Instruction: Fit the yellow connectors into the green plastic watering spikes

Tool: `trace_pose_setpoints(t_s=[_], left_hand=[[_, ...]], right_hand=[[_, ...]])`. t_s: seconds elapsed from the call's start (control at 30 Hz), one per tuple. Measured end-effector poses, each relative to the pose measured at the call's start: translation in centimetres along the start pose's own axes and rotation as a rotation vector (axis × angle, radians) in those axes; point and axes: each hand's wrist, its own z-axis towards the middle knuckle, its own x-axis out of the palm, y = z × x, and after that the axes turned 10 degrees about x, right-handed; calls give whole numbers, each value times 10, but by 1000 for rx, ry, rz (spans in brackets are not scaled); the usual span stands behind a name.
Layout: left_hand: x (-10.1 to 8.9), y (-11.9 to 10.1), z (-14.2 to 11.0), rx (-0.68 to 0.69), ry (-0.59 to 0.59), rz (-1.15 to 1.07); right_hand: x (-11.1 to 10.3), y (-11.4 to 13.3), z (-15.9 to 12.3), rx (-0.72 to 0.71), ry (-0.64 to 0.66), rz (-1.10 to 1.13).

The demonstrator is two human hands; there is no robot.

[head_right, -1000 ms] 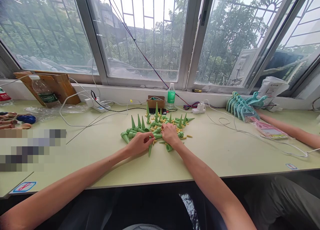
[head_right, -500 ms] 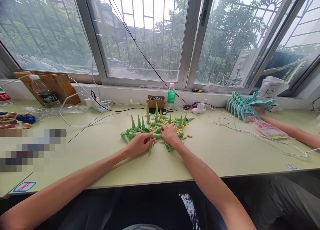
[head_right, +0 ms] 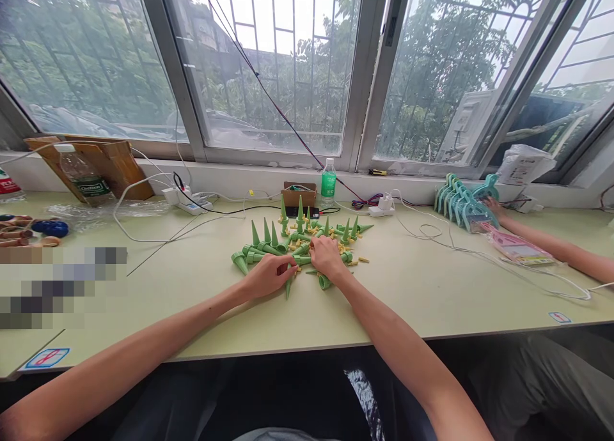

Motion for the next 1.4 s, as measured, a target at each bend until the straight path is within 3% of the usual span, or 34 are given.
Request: trace_pose_setpoints(t_s=[0.8,1.4], left_hand=[[-1,-5,0,23,33,4],[-1,-7,0,-125,68,22]], right_hand=[[-4,-2,2,-17,33,8],[-1,-3,3,-10,-7,108]])
